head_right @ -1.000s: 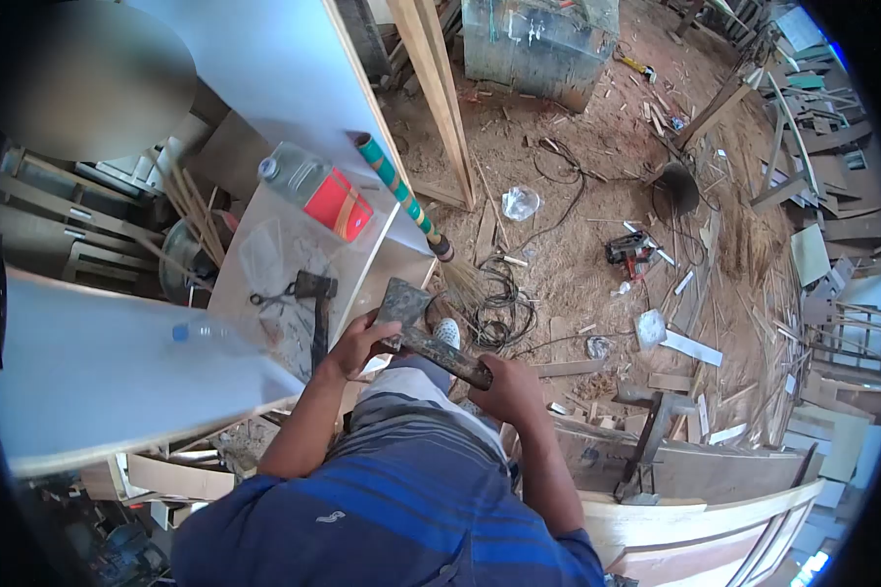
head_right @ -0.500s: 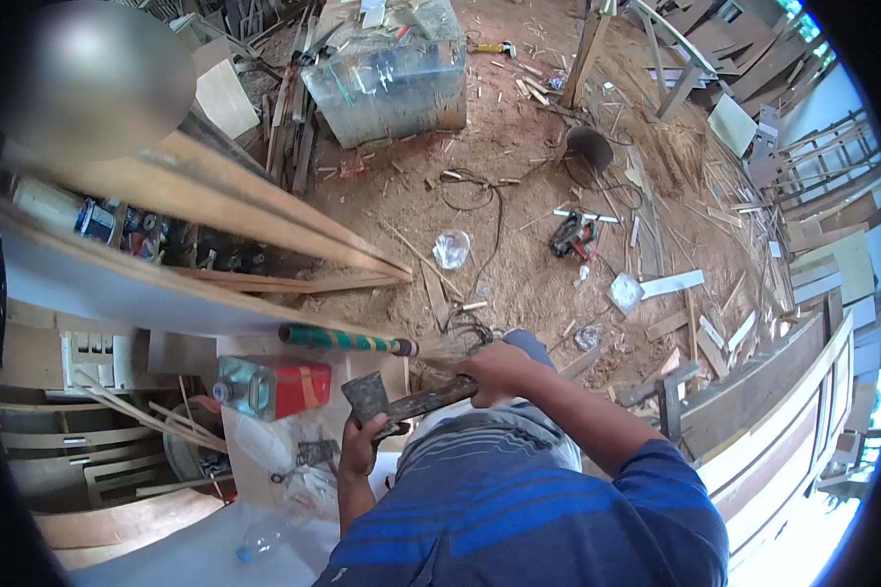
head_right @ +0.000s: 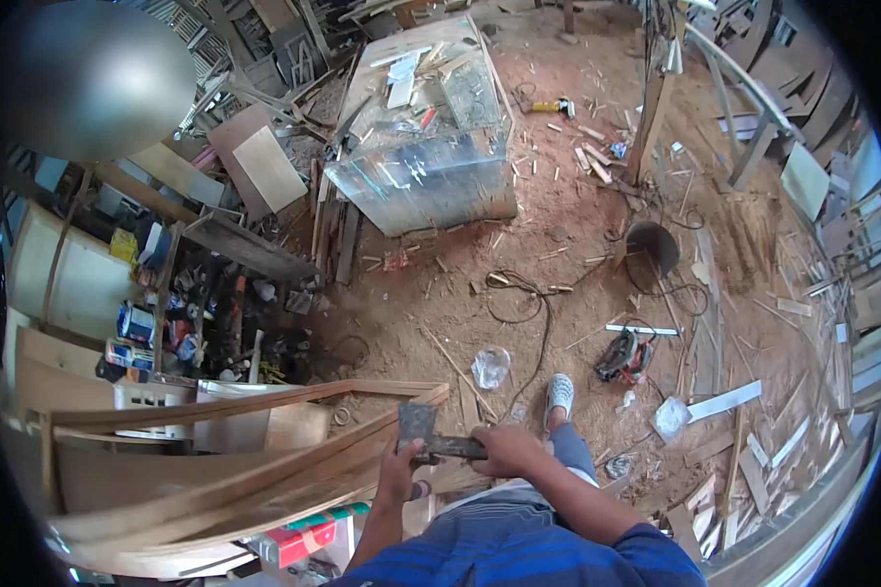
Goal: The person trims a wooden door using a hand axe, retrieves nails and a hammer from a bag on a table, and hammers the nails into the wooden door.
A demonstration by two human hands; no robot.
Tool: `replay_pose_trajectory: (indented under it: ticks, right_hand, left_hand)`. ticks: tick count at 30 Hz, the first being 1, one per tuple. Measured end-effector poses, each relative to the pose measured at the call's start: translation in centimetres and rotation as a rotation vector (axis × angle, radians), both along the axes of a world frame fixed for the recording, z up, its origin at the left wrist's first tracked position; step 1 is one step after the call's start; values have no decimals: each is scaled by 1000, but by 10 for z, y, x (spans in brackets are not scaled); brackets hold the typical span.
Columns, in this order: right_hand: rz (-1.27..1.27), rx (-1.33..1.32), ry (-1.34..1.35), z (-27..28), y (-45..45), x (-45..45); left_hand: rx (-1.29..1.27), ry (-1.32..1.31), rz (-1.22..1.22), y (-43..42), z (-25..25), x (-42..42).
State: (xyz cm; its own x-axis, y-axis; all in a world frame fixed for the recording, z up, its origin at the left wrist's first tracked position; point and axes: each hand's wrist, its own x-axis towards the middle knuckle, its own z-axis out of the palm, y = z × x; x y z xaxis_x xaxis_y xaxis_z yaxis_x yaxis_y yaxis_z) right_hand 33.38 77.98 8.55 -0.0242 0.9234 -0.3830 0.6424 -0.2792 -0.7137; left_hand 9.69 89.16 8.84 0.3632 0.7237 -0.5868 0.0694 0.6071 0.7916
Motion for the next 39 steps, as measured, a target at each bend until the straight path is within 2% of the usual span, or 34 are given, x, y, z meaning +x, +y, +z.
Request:
replay_pose_trajectory:
  ticks: [2, 5, 10, 13, 15, 17, 21, 22, 23, 27, 29, 32, 35, 39]
  right_hand:
    - [-1, -54, -16, 24, 18, 54]
    - [-76, -8, 30, 25, 49, 110]
    - [20, 21, -6, 51, 153, 153]
    - [160, 131, -6, 55, 225, 161]
    - [256, 103, -13, 64, 283, 159]
    - [331, 135, -12, 71, 342, 149]
    - [518, 120, -8, 51, 464, 124]
    - [525, 91, -37, 45, 493, 114]
    - [572, 59, -66, 46, 528, 103]
    - [721, -82, -197, 56, 641, 64]
    - [786, -5, -189, 51, 692, 43]
    - [860, 93, -114, 38, 760, -5]
    - [978, 27, -126, 41, 830, -69]
    - [1106, 58, -36, -18, 915, -142]
  left_hand:
    - [-11, 11, -65, 21, 9, 44]
    - [70, 42, -114, 54, 28, 110]
    - [121, -15, 124, 112, 62, 155]
    - [282, -4, 265, 152, 56, 151]
    - [273, -41, 366, 184, 62, 148]
    - [257, -110, 452, 221, 58, 138]
    - [165, -199, 595, 312, 22, 106]
    - [263, -200, 585, 339, 12, 95]
    - [252, -197, 611, 365, 6, 84]
    - [164, -144, 746, 444, -2, 38]
    - [210, -132, 812, 480, -4, 9]
    - [179, -247, 973, 521, 8, -31]
    - [181, -212, 1128, 558, 1, -72]
    - [184, -154, 1337, 615, -37, -117]
